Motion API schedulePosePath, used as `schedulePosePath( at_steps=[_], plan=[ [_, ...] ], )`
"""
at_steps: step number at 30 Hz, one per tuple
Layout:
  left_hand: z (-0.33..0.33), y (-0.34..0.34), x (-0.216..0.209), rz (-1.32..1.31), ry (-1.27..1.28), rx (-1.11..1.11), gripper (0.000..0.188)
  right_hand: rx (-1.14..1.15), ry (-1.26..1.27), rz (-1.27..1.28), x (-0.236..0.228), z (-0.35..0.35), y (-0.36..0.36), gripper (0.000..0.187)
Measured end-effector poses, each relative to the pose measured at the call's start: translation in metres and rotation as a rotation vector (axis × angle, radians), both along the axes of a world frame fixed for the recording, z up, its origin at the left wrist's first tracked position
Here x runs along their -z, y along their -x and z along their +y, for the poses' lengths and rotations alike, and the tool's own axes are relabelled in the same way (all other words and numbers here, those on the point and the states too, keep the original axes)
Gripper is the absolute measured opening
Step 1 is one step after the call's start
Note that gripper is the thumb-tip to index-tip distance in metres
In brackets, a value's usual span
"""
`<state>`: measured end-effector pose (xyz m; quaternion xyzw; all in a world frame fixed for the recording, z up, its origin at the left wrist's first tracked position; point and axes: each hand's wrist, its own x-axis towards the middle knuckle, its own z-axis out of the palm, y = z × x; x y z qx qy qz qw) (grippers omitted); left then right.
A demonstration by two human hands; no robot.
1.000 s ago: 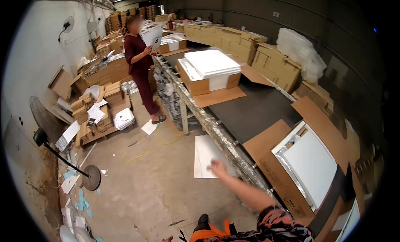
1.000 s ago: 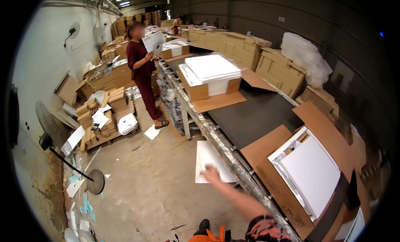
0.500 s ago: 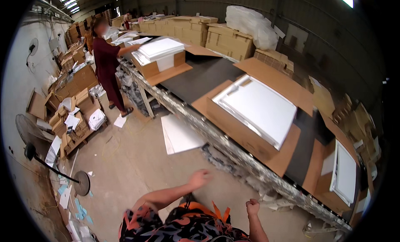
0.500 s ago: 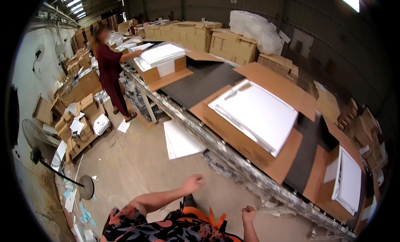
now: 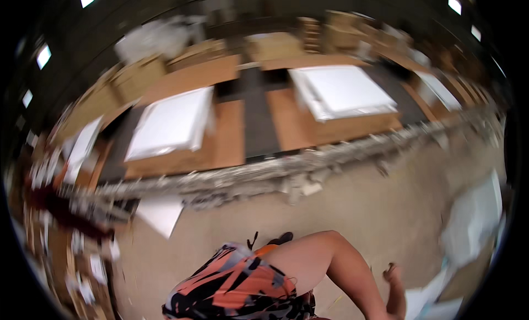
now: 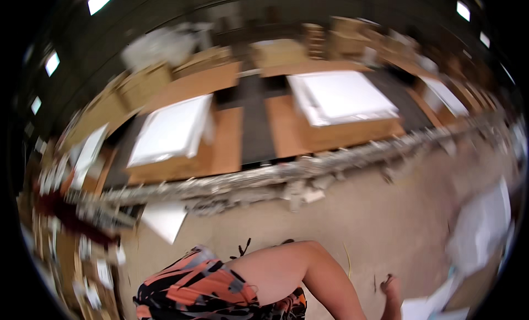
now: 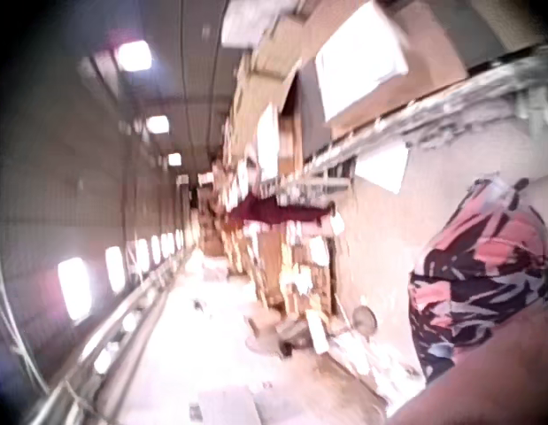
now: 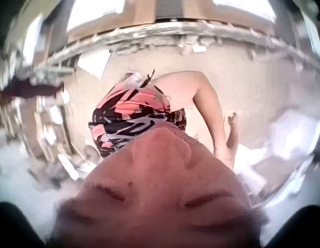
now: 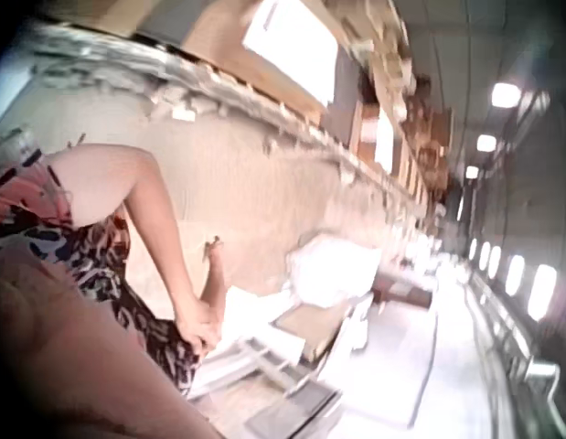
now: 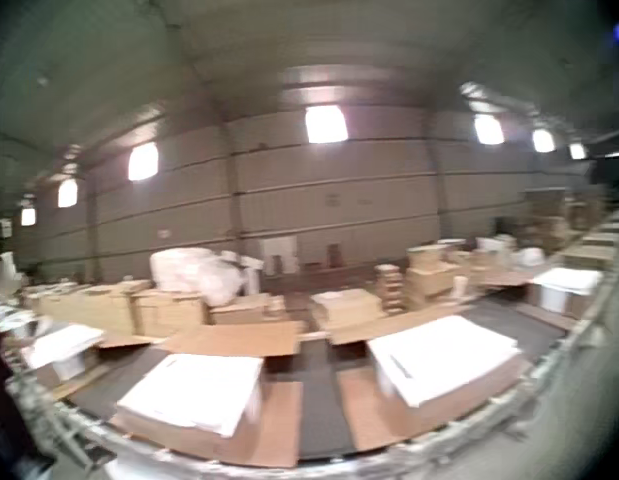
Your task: The person seals cardboard boxes with adhesive tape using a tape dispenser. The person places foam padding into an open box, closes the flaps, and applies tape along the seams to secure it before moving the box along a conveyor belt.
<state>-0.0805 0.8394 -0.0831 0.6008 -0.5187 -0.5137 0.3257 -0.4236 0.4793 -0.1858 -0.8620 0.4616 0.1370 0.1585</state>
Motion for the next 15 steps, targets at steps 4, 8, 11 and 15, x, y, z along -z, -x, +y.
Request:
schedulePosePath(
  at_steps=[4, 8, 11, 15],
  plan=[
    [-0.129, 0.058, -0.045, 0.264, 0.102, 0.505, 0.026, 0.36, -0.015, 0.401, -0.078, -0.019, 0.121, 0.049],
    [-0.22, 0.147, -0.111, 0.667, 0.088, 1.039, 0.02, 0.466, -0.142, 0.213, -0.133, -0.037, 0.208, 0.052],
    [-0.265, 0.192, -0.162, 0.861, -0.018, 1.327, 0.016, 0.547, -0.096, 0.02, -0.184, -0.069, 0.209, 0.045],
    [-0.339, 0.248, -0.171, 0.932, -0.193, 1.512, 0.012, 0.817, 0.095, -0.247, -0.241, -0.083, 0.247, 0.034]
  ],
)
